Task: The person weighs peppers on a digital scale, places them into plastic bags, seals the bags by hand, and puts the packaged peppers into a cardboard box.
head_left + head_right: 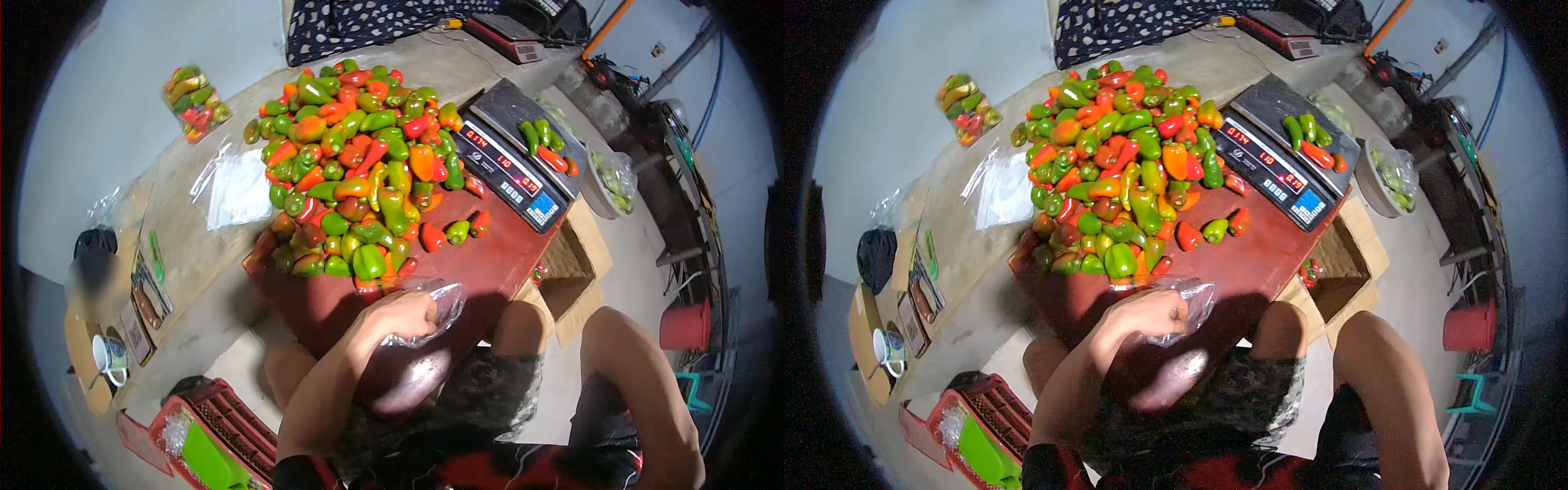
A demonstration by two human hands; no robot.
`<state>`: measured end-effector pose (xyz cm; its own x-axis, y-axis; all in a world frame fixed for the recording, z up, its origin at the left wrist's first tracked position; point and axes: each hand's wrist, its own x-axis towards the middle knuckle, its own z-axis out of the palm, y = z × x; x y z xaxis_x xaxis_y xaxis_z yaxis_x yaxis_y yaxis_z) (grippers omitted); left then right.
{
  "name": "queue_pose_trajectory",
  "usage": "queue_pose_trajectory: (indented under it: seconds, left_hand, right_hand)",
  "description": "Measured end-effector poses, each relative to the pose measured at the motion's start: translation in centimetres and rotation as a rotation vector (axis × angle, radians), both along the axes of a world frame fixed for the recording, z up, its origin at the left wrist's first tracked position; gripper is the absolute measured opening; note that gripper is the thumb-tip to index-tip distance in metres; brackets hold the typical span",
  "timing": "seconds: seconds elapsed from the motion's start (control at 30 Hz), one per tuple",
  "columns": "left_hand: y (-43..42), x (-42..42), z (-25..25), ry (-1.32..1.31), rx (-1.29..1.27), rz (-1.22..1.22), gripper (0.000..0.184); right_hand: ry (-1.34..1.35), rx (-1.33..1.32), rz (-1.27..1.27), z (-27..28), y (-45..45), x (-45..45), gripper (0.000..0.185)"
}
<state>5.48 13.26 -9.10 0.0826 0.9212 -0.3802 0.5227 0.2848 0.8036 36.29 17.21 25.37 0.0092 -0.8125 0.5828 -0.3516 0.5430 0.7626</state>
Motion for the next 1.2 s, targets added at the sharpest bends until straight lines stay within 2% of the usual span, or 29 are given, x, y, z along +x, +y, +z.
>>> queue_pose_trajectory:
  seconds: [0.07,0.17,0.4,0.57,0.63,0.7,0.77,0.83,0.87,0.9,0.93,0.97,1.0,1.03,1.07,1.1,1.17,1.2]
  left_hand:
    - [0.1,-0.3,0.5,0.017,-0.005,0.01,0.022]
    - [-0.1,-0.5,0.9,0.023,0.016,0.005,0.022]
    - [0.4,-0.6,0.3,-0.007,0.034,0.023,0.022]
    - [0.7,-0.4,-1.2,0.034,-0.01,-0.033,0.023]
    - [0.5,-0.4,-0.5,0.048,-0.021,-0.048,0.022]
    - [-0.3,0.0,0.7,0.095,-0.005,-0.014,0.022]
    - [0.2,-0.2,0.0,0.106,-0.037,-0.009,0.021]
    - [0.3,-0.6,-1.0,-0.004,0.019,-0.048,0.021]
    - [0.2,-0.4,-1.1,-0.006,0.037,0.012,0.023]
    - [0.2,-0.2,-1.1,-0.001,0.05,-0.005,0.023]
    - [0.1,0.0,-1.2,0.031,0.173,0.083,0.025]
    - [0.1,-0.1,-1.2,0.063,0.302,0.176,0.027]
    - [0.0,-0.1,-0.2,0.11,0.399,0.224,0.03]
    - [0.3,-0.5,0.5,0.11,0.413,0.226,0.03]
    - [0.4,-0.7,0.9,0.052,0.33,0.284,0.033]
    - [0.5,-0.9,1.5,-0.007,0.243,0.338,0.036]
    - [0.5,-0.9,2.3,0.004,0.273,0.4,0.035]
    - [0.4,-0.7,1.8,0.034,0.33,0.421,0.035]
  right_hand:
    - [0.007,-0.003,-0.086,-0.1,-0.3,-0.2,0.033]
    - [0.01,0.073,-0.032,1.2,1.5,2.7,0.035]
    - [0.147,-0.011,0.084,-1.1,2.3,-3.8,0.034]
    - [0.295,-0.131,0.22,-2.3,3.8,-6.8,0.038]
    - [0.122,-0.185,0.295,-2.7,5.8,-5.0,0.045]
    - [0.077,-0.431,0.281,-4.4,8.3,-7.0,0.04]
    - [-0.111,-0.904,0.098,-7.5,11.8,-12.2,0.036]
    - [-0.473,-1.359,-0.394,-11.2,15.2,-20.2,0.032]
    - [-0.692,-1.391,-0.65,-13.6,17.2,-23.2,0.031]
    - [-0.908,-1.283,-0.883,-16.8,19.4,-25.3,0.03]
    - [-1.057,-0.916,-1.021,-22.3,23.6,-26.5,0.031]
    - [-1.145,-0.831,-0.988,-27.9,26.9,-26.9,0.033]
    - [-1.182,-0.912,-1.04,-31.1,27.5,-26.8,0.036]
    - [-1.199,-0.855,-1.082,-34.2,28.5,-26.1,0.042]
    - [-1.228,-0.884,-1.205,-34.5,27.1,-25.6,0.043]
    - [-1.22,-0.864,-1.214,-36.2,27.3,-25.4,0.044]
    - [-1.136,-0.969,-1.186,-37.7,28.7,-25.5,0.043]
    - [-1.128,-0.962,-1.188,-36.3,28.1,-25.4,0.043]
